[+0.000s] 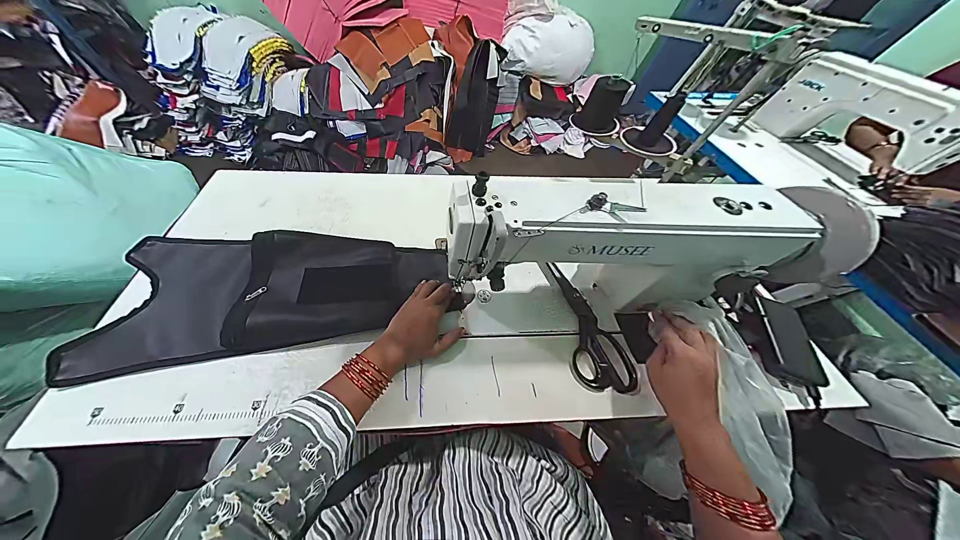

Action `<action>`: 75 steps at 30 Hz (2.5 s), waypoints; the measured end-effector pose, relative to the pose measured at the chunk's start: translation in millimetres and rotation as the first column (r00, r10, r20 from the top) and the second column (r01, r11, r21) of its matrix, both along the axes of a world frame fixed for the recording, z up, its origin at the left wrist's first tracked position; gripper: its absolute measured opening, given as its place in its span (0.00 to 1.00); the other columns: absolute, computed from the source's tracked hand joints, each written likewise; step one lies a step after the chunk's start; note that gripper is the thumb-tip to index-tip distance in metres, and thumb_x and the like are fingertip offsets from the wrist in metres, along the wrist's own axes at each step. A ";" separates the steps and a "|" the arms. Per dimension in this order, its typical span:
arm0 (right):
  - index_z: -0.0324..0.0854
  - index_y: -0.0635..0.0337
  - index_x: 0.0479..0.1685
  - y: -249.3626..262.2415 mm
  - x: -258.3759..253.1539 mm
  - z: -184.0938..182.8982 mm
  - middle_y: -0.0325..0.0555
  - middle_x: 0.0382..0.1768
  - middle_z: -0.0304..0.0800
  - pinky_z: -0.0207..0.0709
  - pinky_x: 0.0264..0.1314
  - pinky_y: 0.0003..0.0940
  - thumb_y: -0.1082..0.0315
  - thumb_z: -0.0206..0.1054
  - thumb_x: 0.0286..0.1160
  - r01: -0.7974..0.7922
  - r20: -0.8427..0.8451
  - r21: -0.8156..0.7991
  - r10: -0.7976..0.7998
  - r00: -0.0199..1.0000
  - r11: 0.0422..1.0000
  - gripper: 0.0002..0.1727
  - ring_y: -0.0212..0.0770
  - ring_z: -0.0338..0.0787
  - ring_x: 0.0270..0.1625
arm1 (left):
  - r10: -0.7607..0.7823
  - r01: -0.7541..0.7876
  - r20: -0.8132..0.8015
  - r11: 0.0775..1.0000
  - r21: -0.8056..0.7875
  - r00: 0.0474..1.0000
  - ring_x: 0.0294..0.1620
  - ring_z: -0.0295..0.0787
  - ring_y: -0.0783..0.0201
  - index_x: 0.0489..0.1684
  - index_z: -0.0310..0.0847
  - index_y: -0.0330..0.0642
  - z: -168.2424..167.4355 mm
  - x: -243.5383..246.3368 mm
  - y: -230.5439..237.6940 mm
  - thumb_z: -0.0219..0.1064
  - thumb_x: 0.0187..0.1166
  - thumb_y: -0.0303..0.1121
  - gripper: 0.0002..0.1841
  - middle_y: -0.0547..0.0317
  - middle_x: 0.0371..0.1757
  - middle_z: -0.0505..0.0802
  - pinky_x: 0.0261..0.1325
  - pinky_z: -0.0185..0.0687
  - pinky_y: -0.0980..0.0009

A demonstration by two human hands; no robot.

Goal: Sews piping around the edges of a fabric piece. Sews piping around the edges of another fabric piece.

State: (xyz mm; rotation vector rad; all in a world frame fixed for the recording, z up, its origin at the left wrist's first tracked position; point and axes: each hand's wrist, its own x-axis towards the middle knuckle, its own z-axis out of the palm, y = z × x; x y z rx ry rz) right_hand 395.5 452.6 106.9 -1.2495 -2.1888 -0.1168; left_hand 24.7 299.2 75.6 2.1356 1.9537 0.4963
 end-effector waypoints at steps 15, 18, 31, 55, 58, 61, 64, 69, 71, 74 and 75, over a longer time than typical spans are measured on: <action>0.83 0.76 0.66 -5.2 -1.8 -34.7 0.74 0.68 0.84 0.70 0.77 0.64 0.87 0.50 0.72 0.062 -0.044 0.087 -0.058 0.997 0.994 0.24 0.76 0.82 0.72 | -0.032 0.031 0.003 0.996 0.086 0.999 0.83 0.72 0.37 0.75 0.76 0.26 -5.6 1.4 -9.9 0.54 0.81 0.60 0.41 0.37 0.78 0.82 0.87 0.59 0.41; 0.82 0.74 0.69 -6.9 -2.7 -33.4 0.72 0.70 0.84 0.68 0.77 0.64 0.86 0.50 0.72 0.072 -0.075 0.106 -0.064 0.995 0.992 0.26 0.77 0.81 0.71 | -0.037 0.035 0.012 0.994 0.105 0.999 0.82 0.74 0.37 0.73 0.78 0.27 -6.0 1.0 -9.8 0.56 0.81 0.59 0.40 0.37 0.77 0.83 0.87 0.61 0.44; 0.79 0.73 0.74 -7.8 -3.3 -33.1 0.72 0.74 0.80 0.64 0.76 0.67 0.77 0.48 0.80 0.077 -0.069 0.110 -0.070 0.995 0.991 0.26 0.78 0.80 0.73 | -0.011 0.010 0.037 0.999 0.050 0.999 0.86 0.69 0.39 0.74 0.77 0.27 -2.2 -8.5 4.8 0.58 0.81 0.56 0.38 0.38 0.79 0.81 0.90 0.54 0.43; 0.74 0.74 0.78 -74.7 -39.6 7.2 0.81 0.63 0.82 0.72 0.70 0.72 0.78 0.69 0.75 0.062 0.097 -0.498 -0.015 0.995 0.865 0.29 0.80 0.81 0.68 | 0.230 -0.216 0.154 0.971 -0.103 0.961 0.94 0.55 0.45 0.72 0.84 0.40 10.8 -18.2 31.1 0.53 0.87 0.36 0.22 0.48 0.87 0.75 0.93 0.32 0.35; 0.72 0.74 0.78 -81.8 -21.0 14.1 0.73 0.52 0.88 0.77 0.60 0.68 0.74 0.72 0.67 -0.040 -0.044 -0.617 0.016 0.999 0.786 0.34 0.70 0.89 0.54 | 0.326 -0.307 0.080 0.933 -0.186 0.942 0.96 0.47 0.45 0.83 0.75 0.46 17.8 -22.8 33.8 0.51 0.89 0.37 0.24 0.52 0.92 0.68 0.90 0.27 0.29; 0.70 0.75 0.78 -98.3 -1.9 22.2 0.67 0.43 0.89 0.79 0.50 0.59 0.66 0.72 0.70 -0.075 -0.105 -0.778 -0.011 0.994 0.623 0.36 0.58 0.88 0.41 | 0.419 -0.408 0.054 0.901 -0.145 0.906 0.96 0.47 0.41 0.89 0.67 0.50 12.0 -36.5 27.4 0.50 0.90 0.37 0.27 0.50 0.93 0.65 0.89 0.29 0.26; 0.76 0.74 0.66 -115.5 8.4 32.6 0.55 0.34 0.86 0.81 0.36 0.46 0.55 0.69 0.82 -0.049 -0.076 -0.898 -0.046 0.996 0.438 0.29 0.44 0.84 0.27 | 0.471 -0.462 0.055 0.878 -0.127 0.880 0.96 0.46 0.39 0.90 0.65 0.50 8.0 -46.5 10.0 0.49 0.91 0.37 0.27 0.48 0.93 0.64 0.89 0.28 0.26; 0.76 0.66 0.59 -137.5 17.1 30.0 0.30 0.23 0.77 0.73 0.17 0.22 0.58 0.61 0.84 -0.328 -0.349 -0.919 -0.064 0.935 0.221 0.19 0.24 0.74 0.14 | 0.536 -0.526 0.046 0.840 -0.131 0.843 0.96 0.45 0.39 0.90 0.65 0.49 6.6 -49.9 -6.8 0.47 0.92 0.38 0.27 0.49 0.94 0.63 0.89 0.27 0.26; 0.76 0.64 0.59 -143.6 14.3 25.4 0.27 0.23 0.77 0.73 0.17 0.21 0.53 0.62 0.80 -0.394 -0.398 -0.907 0.003 0.917 0.152 0.22 0.23 0.74 0.15 | 0.539 -0.529 0.040 0.836 -0.146 0.841 0.96 0.44 0.39 0.91 0.64 0.49 8.4 -49.2 -7.7 0.46 0.92 0.38 0.27 0.49 0.94 0.63 0.89 0.27 0.26; 0.74 0.57 0.57 -152.3 -1.8 17.7 0.24 0.22 0.76 0.71 0.16 0.21 0.45 0.62 0.78 -0.464 -0.463 -0.886 0.047 0.885 0.014 0.24 0.22 0.72 0.14 | 0.543 -0.534 0.033 0.833 -0.146 0.839 0.96 0.45 0.40 0.91 0.64 0.50 8.2 -49.6 -8.0 0.46 0.92 0.39 0.27 0.50 0.94 0.63 0.90 0.27 0.27; 0.74 0.56 0.57 -154.6 -8.8 15.2 0.24 0.23 0.75 0.70 0.16 0.20 0.40 0.62 0.77 -0.492 -0.493 -0.870 0.045 0.869 -0.036 0.28 0.22 0.71 0.14 | 0.545 -0.536 0.035 0.833 -0.141 0.838 0.96 0.45 0.40 0.90 0.65 0.50 8.0 -49.4 -8.0 0.46 0.92 0.39 0.27 0.50 0.94 0.63 0.90 0.27 0.27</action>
